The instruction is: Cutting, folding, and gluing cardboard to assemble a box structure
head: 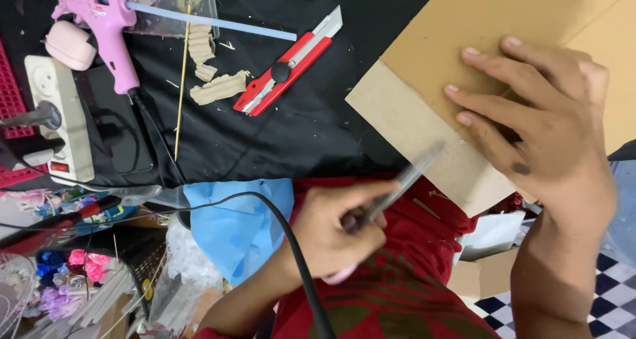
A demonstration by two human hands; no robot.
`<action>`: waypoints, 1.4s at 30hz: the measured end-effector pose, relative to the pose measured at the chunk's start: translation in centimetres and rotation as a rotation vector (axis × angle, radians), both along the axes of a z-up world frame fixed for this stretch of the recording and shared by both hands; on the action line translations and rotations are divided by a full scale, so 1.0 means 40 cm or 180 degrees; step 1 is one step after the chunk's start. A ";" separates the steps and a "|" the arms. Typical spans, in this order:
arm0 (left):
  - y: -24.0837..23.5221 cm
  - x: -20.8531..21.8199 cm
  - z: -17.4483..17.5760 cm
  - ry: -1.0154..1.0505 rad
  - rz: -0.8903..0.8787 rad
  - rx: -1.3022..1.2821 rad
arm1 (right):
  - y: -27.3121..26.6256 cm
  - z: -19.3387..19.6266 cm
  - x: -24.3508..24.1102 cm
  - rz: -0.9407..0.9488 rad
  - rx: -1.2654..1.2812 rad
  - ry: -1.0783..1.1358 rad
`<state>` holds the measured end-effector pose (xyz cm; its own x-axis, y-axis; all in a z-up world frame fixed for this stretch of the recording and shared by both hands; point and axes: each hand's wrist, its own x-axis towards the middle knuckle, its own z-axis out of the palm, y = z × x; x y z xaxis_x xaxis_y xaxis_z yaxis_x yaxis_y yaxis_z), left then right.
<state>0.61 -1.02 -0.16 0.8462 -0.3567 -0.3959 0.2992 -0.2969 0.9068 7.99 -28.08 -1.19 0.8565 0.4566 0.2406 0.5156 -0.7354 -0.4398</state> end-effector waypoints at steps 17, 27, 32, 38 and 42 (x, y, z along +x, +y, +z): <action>-0.052 -0.014 -0.026 -0.0979 -0.0259 0.0114 | -0.001 -0.004 0.009 -0.0005 -0.0021 -0.0152; -0.024 0.020 0.019 -0.0739 -0.0365 0.0011 | -0.006 -0.011 0.008 -0.0045 0.0430 -0.0326; 0.021 0.156 0.075 -0.1921 -0.0170 0.0835 | -0.028 -0.025 -0.054 -0.0917 0.1431 -0.0885; -0.061 0.312 0.018 -0.2729 0.0032 0.1751 | -0.176 -0.124 -0.154 -0.3620 0.0104 -0.0049; -0.123 0.371 -0.048 -0.3177 -0.0016 0.2518 | -0.201 -0.182 -0.170 -0.3834 0.0452 0.0309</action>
